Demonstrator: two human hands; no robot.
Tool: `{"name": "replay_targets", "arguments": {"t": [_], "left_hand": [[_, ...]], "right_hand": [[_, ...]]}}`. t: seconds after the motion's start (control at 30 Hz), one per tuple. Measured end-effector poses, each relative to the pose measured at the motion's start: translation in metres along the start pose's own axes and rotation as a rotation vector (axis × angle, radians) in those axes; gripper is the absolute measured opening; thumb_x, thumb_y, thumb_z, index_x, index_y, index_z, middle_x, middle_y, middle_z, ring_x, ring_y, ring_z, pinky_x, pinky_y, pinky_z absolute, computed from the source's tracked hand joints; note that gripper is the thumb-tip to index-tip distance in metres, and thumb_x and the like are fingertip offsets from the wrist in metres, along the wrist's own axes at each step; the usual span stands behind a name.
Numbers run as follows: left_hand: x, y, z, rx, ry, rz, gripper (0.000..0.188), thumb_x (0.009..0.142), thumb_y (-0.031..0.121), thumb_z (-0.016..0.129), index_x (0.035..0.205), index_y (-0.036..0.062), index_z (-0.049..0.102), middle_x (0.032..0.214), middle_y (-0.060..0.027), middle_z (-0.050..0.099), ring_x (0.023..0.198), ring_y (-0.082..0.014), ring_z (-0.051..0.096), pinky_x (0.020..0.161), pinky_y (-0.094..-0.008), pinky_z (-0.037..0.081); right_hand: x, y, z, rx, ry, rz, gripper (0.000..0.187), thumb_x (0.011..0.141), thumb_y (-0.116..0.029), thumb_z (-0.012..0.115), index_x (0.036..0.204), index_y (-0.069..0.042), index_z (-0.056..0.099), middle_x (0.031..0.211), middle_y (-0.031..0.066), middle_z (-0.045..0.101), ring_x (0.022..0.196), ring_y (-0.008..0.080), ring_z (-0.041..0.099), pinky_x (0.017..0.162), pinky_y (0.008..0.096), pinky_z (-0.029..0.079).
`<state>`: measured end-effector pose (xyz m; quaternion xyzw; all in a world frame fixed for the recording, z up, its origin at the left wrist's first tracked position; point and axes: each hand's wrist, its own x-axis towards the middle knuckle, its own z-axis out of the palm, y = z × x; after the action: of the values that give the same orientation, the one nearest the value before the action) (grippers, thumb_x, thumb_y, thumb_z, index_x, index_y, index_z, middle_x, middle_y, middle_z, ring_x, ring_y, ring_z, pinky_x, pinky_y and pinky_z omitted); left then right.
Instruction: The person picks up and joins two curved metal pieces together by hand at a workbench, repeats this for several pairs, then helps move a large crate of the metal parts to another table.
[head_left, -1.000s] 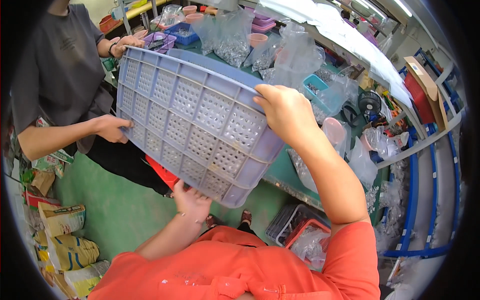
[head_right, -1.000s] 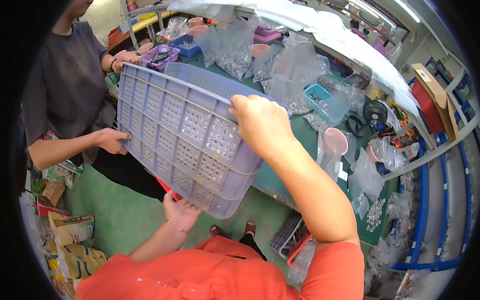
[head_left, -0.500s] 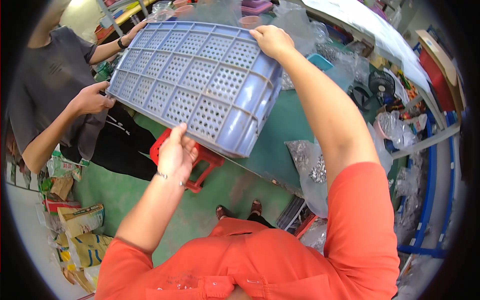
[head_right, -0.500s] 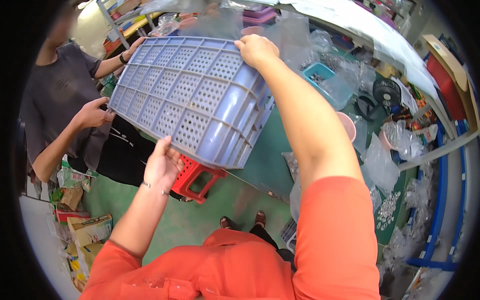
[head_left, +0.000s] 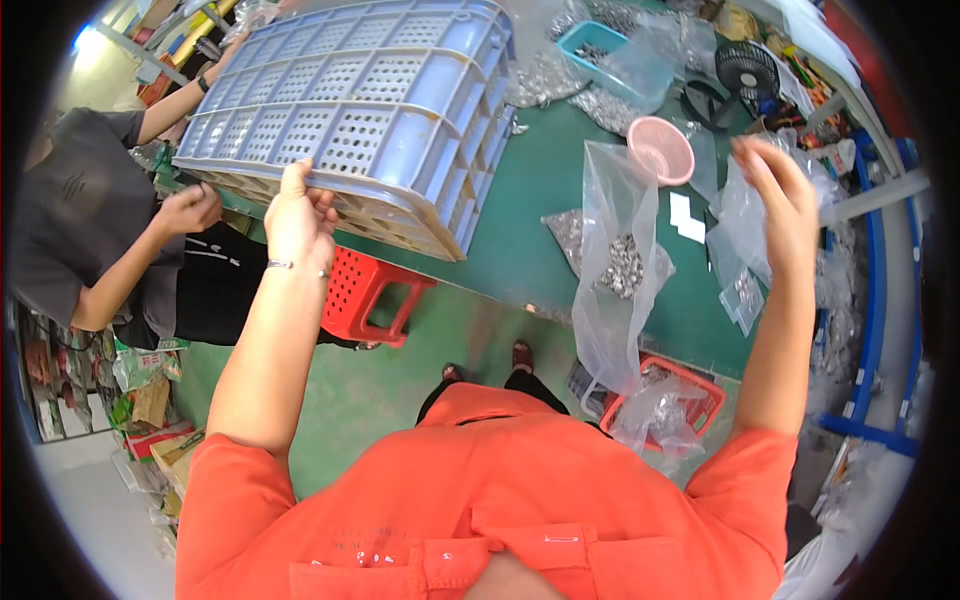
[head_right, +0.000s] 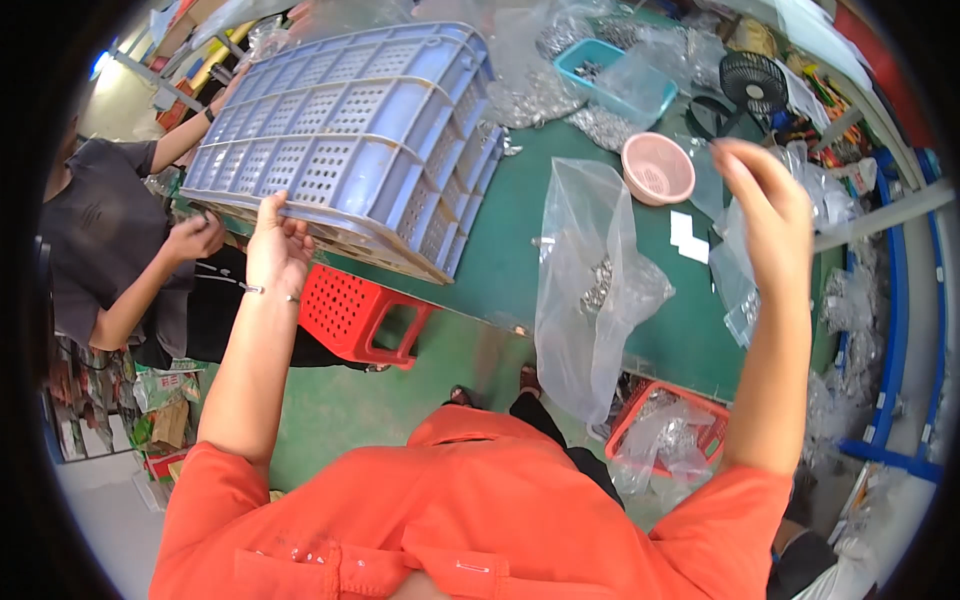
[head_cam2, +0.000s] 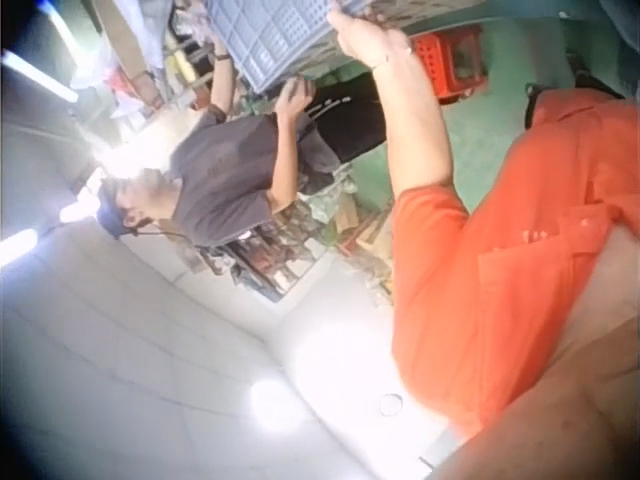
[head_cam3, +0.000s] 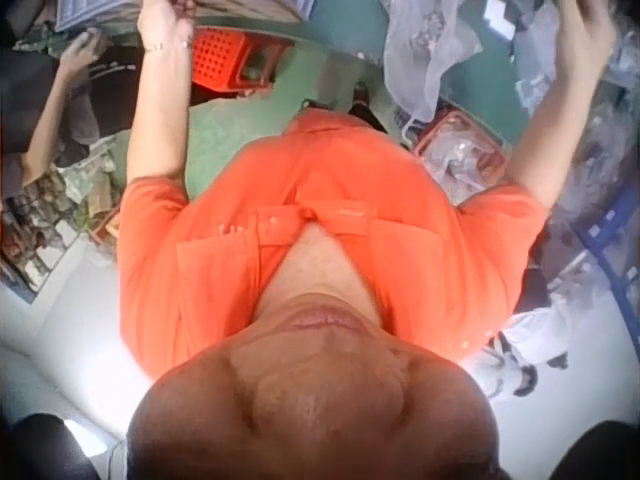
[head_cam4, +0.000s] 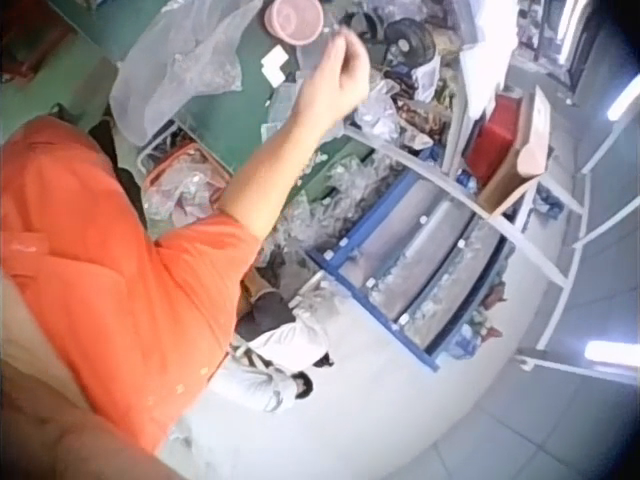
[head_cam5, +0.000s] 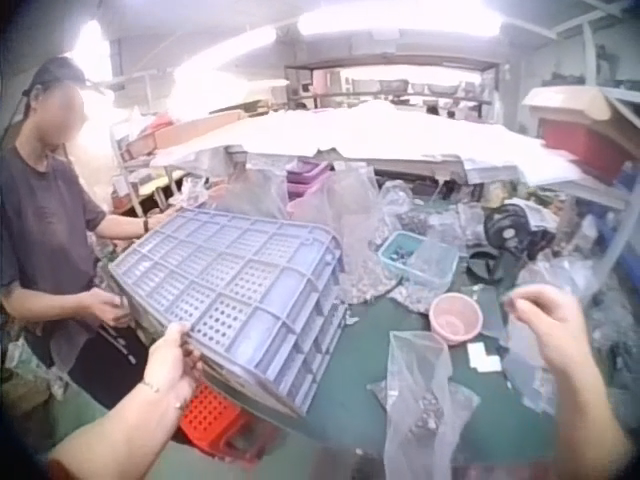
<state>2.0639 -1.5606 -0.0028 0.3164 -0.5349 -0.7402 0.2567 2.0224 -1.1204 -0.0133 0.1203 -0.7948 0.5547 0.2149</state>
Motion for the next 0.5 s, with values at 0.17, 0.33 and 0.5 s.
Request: {"name": "replay_targets", "arguments": {"t": [0.17,0.33,0.5], "left_hand": [[-0.004,-0.005,-0.001,-0.01,-0.192,-0.014,0.029,0.074,0.035,0.068,0.082,0.0111,0.053,0.068,0.003,0.052,0.064,-0.0091,0.051,0.058,-0.0242,0.038],[-0.001,-0.018,-0.05,0.025,-0.279,0.35,0.024,0.083,0.022,0.058,0.096,0.0056,0.047,0.084,-0.0009,0.05,0.075,-0.0092,0.047,0.068,-0.0223,0.039],[0.001,0.017,-0.028,0.252,-0.505,1.229,0.034,0.072,0.001,0.064,0.101,0.0013,0.047,0.096,-0.006,0.051,0.085,-0.0145,0.049,0.078,-0.0289,0.04]], "right_hand": [[-0.144,0.026,-0.065,0.118,0.43,0.403,0.02,0.086,-0.011,0.053,0.101,0.001,0.057,0.09,0.0065,0.061,0.078,0.0107,0.056,0.068,0.0213,0.044],[-0.217,-0.017,-0.04,0.13,0.499,0.504,0.018,0.086,-0.01,0.053,0.101,0.0,0.056,0.086,0.0059,0.06,0.072,0.0095,0.055,0.065,0.0201,0.043],[-0.188,-0.062,-0.014,0.101,0.452,0.4,0.019,0.085,-0.01,0.053,0.102,0.0,0.056,0.083,0.0055,0.06,0.07,0.0095,0.055,0.066,0.0206,0.044]]}}
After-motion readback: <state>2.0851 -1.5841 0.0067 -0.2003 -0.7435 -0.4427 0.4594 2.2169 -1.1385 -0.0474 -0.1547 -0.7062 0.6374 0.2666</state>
